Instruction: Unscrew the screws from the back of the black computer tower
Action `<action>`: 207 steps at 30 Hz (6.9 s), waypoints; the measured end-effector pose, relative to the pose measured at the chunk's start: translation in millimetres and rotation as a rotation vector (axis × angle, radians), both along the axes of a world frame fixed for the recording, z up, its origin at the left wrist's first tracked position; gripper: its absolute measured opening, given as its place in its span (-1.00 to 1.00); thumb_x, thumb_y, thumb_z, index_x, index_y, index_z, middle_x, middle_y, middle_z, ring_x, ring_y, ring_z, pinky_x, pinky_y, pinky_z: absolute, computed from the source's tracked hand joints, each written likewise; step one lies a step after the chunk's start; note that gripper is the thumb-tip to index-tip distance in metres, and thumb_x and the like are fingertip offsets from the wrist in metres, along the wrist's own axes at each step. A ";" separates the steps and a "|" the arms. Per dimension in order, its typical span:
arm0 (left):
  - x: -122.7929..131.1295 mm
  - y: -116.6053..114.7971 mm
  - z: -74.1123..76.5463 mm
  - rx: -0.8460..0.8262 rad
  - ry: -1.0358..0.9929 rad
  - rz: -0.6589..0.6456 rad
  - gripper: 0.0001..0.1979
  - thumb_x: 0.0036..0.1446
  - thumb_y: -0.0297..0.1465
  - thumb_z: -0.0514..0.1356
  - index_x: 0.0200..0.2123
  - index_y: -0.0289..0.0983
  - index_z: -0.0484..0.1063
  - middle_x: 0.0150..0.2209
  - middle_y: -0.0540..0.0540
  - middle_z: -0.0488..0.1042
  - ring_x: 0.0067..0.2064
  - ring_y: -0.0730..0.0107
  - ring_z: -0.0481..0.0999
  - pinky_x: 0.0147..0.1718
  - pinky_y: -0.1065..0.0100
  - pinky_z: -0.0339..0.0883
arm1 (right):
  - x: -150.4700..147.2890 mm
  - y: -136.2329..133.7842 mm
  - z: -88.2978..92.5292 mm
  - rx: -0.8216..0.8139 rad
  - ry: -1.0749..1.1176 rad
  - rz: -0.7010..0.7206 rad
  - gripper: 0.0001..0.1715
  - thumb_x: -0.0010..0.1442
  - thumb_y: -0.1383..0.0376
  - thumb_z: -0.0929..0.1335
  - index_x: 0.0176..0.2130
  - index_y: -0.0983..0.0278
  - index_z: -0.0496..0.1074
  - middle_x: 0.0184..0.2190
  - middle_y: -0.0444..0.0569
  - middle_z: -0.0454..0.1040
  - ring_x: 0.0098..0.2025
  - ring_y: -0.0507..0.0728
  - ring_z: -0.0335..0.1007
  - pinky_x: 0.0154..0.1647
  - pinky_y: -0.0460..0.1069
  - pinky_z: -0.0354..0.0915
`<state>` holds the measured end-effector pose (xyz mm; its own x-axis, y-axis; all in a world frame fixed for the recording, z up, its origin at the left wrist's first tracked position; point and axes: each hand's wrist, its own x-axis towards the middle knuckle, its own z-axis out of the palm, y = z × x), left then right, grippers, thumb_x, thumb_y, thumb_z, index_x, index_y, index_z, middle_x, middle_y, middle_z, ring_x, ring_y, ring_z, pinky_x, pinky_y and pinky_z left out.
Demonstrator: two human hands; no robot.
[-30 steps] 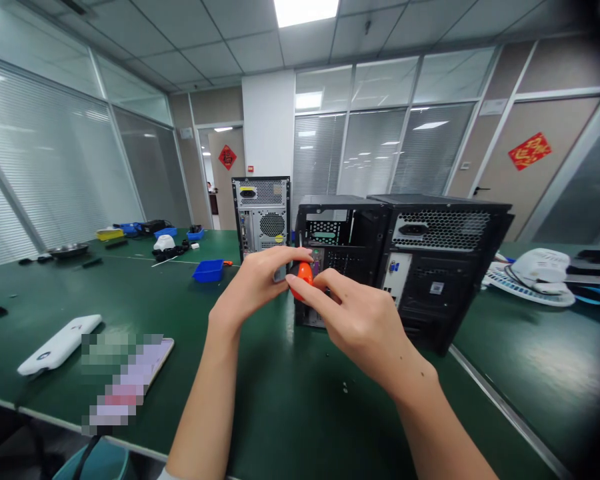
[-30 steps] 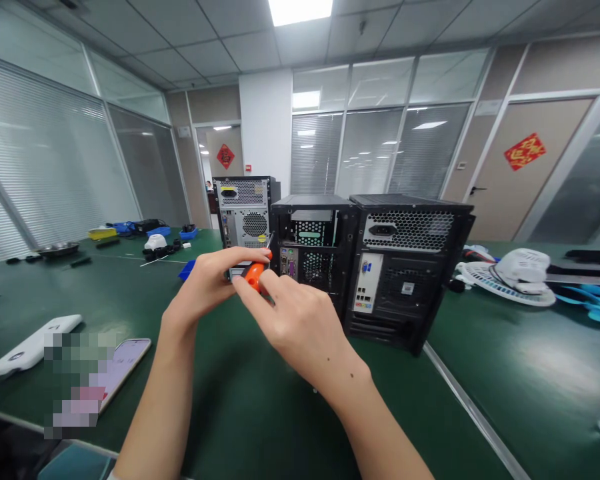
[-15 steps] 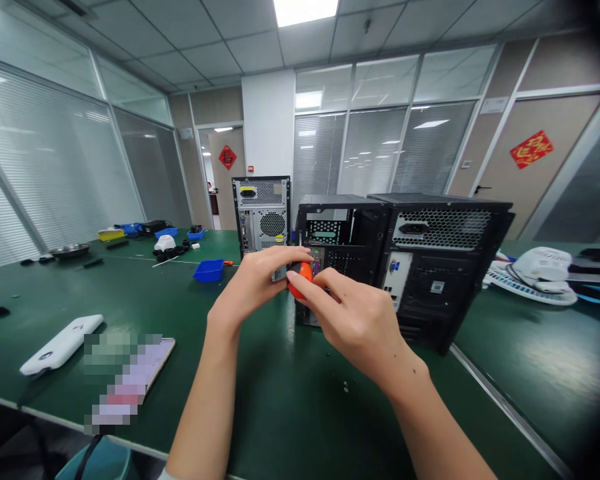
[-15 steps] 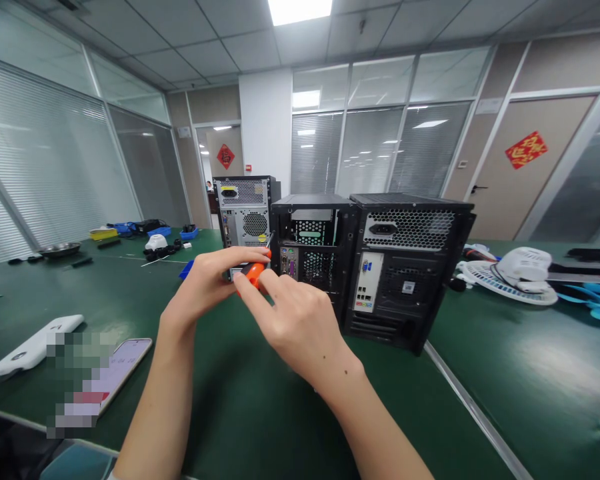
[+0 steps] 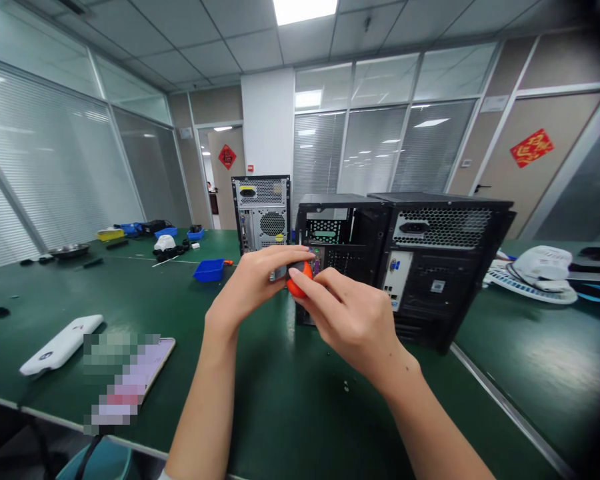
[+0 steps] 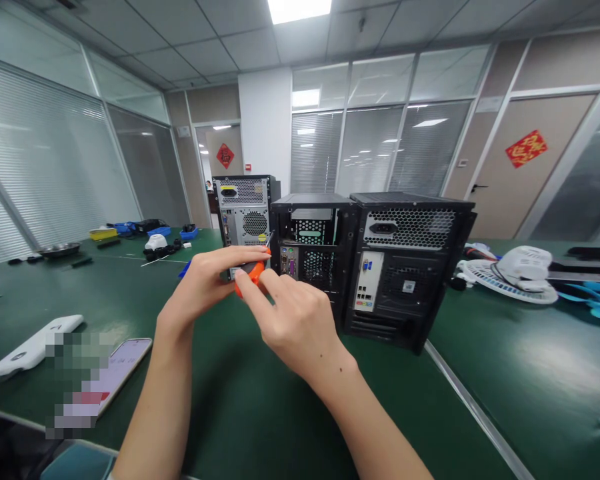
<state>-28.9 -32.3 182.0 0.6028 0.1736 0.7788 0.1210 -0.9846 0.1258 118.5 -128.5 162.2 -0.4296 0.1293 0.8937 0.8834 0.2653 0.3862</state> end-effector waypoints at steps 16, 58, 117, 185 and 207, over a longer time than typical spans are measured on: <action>-8.0 -15.5 9.6 -0.062 0.034 0.144 -0.72 0.09 -0.45 0.21 -0.09 -0.20 0.39 -0.12 -0.06 0.46 -0.09 0.38 0.46 -0.12 0.34 0.37 | -2.0 -0.9 -0.3 0.028 0.020 0.003 -0.77 0.16 0.39 0.36 -0.15 0.45 0.47 -0.52 -0.07 0.42 -0.54 -0.04 0.23 -0.54 -0.11 0.11; 16.4 -11.3 -1.9 0.177 -0.057 0.255 -0.83 0.06 -0.58 0.07 -0.29 -0.24 0.18 -0.29 -0.04 0.28 -0.27 0.44 0.30 -0.35 0.41 0.30 | -5.8 8.7 -9.0 0.185 0.152 -0.026 -0.74 0.16 0.21 0.37 -0.31 0.40 0.39 -0.68 -0.19 0.25 -0.64 -0.04 0.07 -0.60 -0.09 0.02; -2.8 -9.9 6.7 -0.003 -0.104 0.032 -0.79 -0.02 -0.51 0.27 -0.33 -0.27 0.29 -0.20 -0.06 0.43 -0.14 0.44 0.44 -0.19 0.40 0.34 | -12.1 -1.1 -4.2 0.033 0.208 -0.012 -0.71 0.21 0.19 0.33 -0.46 0.33 0.35 -0.63 -0.15 0.29 -0.60 -0.04 0.15 -0.56 -0.10 0.05; -3.5 -14.8 6.3 -0.117 0.026 0.137 -0.68 -0.02 -0.43 0.24 -0.21 -0.24 0.17 -0.21 -0.06 0.30 -0.19 0.39 0.38 -0.25 0.33 0.34 | -11.5 1.2 -7.3 0.058 0.058 -0.041 -0.69 0.11 0.51 0.34 -0.11 0.35 0.48 -0.45 -0.06 0.46 -0.55 -0.07 0.11 -0.54 -0.11 0.04; -4.3 -25.0 6.1 -0.023 0.056 0.216 -0.72 0.03 -0.45 0.22 -0.23 -0.24 0.15 -0.26 -0.02 0.28 -0.27 0.46 0.35 -0.31 0.40 0.32 | -13.7 5.7 -10.4 0.105 0.136 0.006 -0.81 0.09 0.44 0.40 -0.22 0.44 0.46 -0.54 -0.07 0.46 -0.53 -0.04 0.28 -0.51 -0.11 0.15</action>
